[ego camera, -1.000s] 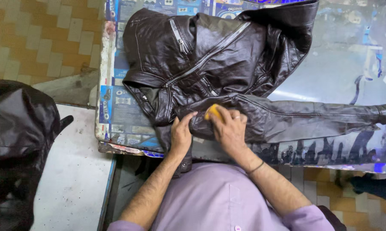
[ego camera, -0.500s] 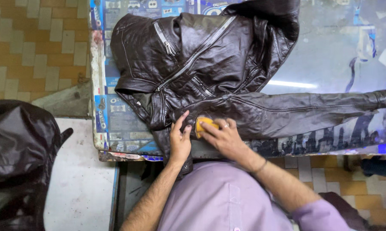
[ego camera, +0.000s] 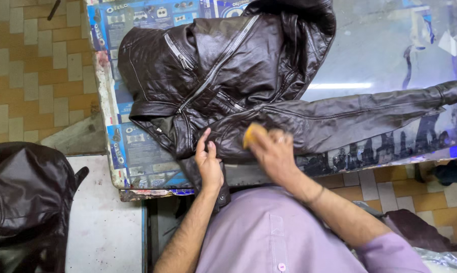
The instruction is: The person lays a brown leather jacket flat on a work table and rubs its surface with a yellow sponge, working along the sleeves and body. They reposition and turn the jacket to reach different sections, continuing to rub the leather across the whole garment.
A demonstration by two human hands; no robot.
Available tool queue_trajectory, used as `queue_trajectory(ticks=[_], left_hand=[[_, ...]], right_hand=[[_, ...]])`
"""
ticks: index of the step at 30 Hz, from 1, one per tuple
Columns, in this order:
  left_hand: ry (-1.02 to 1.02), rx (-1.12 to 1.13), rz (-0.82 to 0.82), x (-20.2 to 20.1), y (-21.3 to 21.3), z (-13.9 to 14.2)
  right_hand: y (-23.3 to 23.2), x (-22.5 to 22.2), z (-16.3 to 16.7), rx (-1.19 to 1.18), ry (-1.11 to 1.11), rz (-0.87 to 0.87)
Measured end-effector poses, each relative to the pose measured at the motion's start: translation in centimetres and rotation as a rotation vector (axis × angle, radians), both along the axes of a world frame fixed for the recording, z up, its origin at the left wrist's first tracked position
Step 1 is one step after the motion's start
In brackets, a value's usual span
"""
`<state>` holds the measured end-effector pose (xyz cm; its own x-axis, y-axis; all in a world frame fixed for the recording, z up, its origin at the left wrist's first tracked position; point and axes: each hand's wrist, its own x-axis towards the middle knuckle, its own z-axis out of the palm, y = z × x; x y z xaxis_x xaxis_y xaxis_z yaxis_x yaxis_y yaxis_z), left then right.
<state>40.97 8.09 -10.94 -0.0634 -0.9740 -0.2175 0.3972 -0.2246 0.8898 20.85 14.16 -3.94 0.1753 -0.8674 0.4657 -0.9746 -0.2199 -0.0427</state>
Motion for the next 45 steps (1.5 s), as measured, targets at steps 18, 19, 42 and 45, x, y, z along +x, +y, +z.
queue_trajectory(ticks=[18,19,42,45], left_hand=[[-0.471,-0.300,0.046,-0.4,0.0,1.5],[-0.464,-0.292,0.051,-0.4,-0.2,1.6],[-1.282,-0.815,-0.353,-1.7,-6.0,10.6],[-1.214,-0.659,-0.403,-2.5,-9.4,12.2]], right_hand=[[-1.9,-6.7,2.1,-0.185,-0.090,-0.133],[-1.8,-6.9,2.2,-0.184,-0.138,0.026],[9.6,-12.3,-6.7,-0.449,-2.026,-0.004],[5.9,-17.2,-5.2,-0.456,-1.976,0.080]])
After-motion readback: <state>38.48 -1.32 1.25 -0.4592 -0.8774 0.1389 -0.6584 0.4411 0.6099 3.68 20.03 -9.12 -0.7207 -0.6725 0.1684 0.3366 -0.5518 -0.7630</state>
